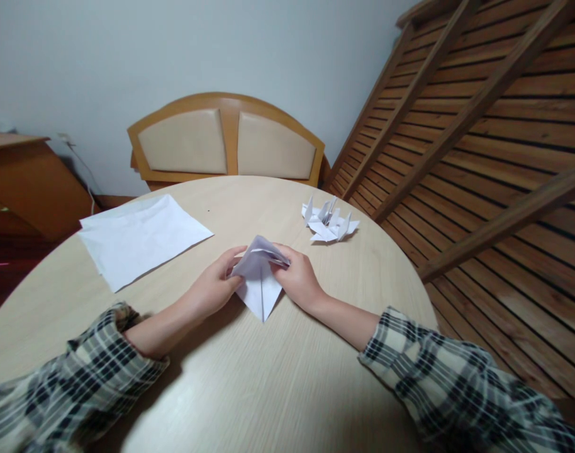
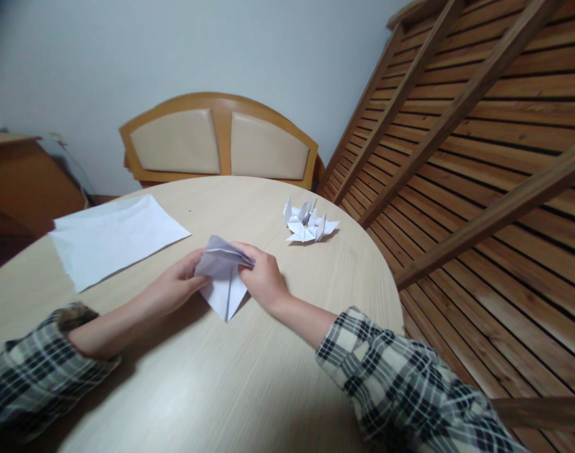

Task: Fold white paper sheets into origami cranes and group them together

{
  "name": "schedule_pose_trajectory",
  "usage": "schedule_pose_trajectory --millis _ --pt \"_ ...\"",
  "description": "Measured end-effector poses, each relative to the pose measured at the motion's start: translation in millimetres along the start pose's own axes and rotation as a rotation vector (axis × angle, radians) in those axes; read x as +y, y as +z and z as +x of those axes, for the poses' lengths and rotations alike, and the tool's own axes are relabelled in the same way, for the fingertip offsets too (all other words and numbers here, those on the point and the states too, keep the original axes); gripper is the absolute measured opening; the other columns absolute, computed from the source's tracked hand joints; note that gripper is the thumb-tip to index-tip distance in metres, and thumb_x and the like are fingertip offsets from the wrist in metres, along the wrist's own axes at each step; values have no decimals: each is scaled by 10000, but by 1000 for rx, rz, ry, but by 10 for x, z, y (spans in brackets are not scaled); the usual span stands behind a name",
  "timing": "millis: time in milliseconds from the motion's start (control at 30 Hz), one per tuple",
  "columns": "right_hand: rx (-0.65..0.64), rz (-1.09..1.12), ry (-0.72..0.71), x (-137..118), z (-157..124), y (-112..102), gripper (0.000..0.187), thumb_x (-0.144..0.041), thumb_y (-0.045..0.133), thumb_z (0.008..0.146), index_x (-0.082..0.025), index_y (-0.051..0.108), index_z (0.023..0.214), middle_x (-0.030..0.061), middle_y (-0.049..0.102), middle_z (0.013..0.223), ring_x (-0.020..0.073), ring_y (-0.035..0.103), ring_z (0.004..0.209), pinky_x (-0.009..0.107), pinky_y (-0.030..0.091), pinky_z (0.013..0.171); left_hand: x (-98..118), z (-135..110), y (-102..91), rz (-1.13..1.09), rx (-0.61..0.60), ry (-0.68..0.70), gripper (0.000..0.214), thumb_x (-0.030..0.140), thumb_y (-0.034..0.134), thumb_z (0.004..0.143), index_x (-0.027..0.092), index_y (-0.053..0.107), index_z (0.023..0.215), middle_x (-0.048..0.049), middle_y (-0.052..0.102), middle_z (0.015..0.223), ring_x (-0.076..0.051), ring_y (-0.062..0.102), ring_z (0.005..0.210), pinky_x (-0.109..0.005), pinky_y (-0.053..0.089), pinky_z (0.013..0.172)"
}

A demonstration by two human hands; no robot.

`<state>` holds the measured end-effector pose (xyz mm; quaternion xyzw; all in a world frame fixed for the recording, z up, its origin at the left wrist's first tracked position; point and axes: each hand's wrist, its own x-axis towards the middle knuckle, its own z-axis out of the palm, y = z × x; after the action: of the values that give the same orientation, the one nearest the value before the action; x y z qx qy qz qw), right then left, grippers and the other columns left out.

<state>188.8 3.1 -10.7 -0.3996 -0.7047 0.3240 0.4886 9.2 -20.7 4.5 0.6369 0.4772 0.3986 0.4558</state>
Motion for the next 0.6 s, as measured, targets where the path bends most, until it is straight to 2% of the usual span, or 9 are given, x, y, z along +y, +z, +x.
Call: schedule_pose_trajectory --millis 100,167,233,300,400,467,533,600 --pt "14 -33 -29 -4 -2 -16 536 7 485 679 -230 702 1109 31 702 1177 205 652 1108 411 502 1001 37 -25 59 22 94 49 452 102 541 670 199 602 1108 -86 654 1178 -296 548 1142 -446 367 1026" --pt "3 -71 -86 -11 -2 -42 553 21 475 685 -241 702 1116 21 706 1168 200 659 1097 409 514 990 50 -47 103 -48 105 67 424 149 602 707 197 599 1129 -102 637 1198 -312 524 1167 -441 358 1027" --pt "-5 -119 -162 -18 -2 -76 569 32 471 692 -240 695 1139 24 704 1172 200 664 1086 406 528 971 72 -70 118 -191 12 38 497 216 680 724 199 567 1208 -126 618 1219 -326 522 1162 -437 383 986" --pt "-4 -159 -237 -26 -5 -110 589 42 465 692 -237 686 1161 27 696 1188 200 664 1084 407 535 957 112 -92 72 -339 -156 -19 668 250 746 713 217 487 1328 -137 603 1236 -322 534 1142 -428 405 943" --pt "-21 -172 -311 -38 -16 -145 597 43 457 712 -256 674 1181 12 682 1213 191 664 1082 404 534 952 165 -106 -116 -459 -413 -63 965 242 828 632 269 335 1461 -128 565 1306 -309 530 1158 -416 399 955" --pt "-38 -151 -340 -46 -27 -156 556 24 475 750 -263 673 1183 10 687 1205 183 672 1062 393 539 940 153 -85 -267 -552 -535 -100 1052 301 848 598 293 290 1489 -120 545 1343 -320 535 1166 -422 407 954" --pt "-46 -118 -355 -54 -37 -160 491 -13 513 795 -272 676 1179 12 692 1195 181 680 1047 387 543 932 96 -35 -374 -634 -571 -138 1006 354 826 638 294 295 1489 -115 550 1344 -317 512 1222 -421 391 991" --pt "-73 -83 -370 -65 -47 -158 429 -58 542 838 -290 679 1171 10 693 1192 180 676 1060 387 538 942 17 26 -394 -693 -525 -143 754 501 705 774 278 403 1429 -107 606 1267 -281 553 1172 -406 402 986"
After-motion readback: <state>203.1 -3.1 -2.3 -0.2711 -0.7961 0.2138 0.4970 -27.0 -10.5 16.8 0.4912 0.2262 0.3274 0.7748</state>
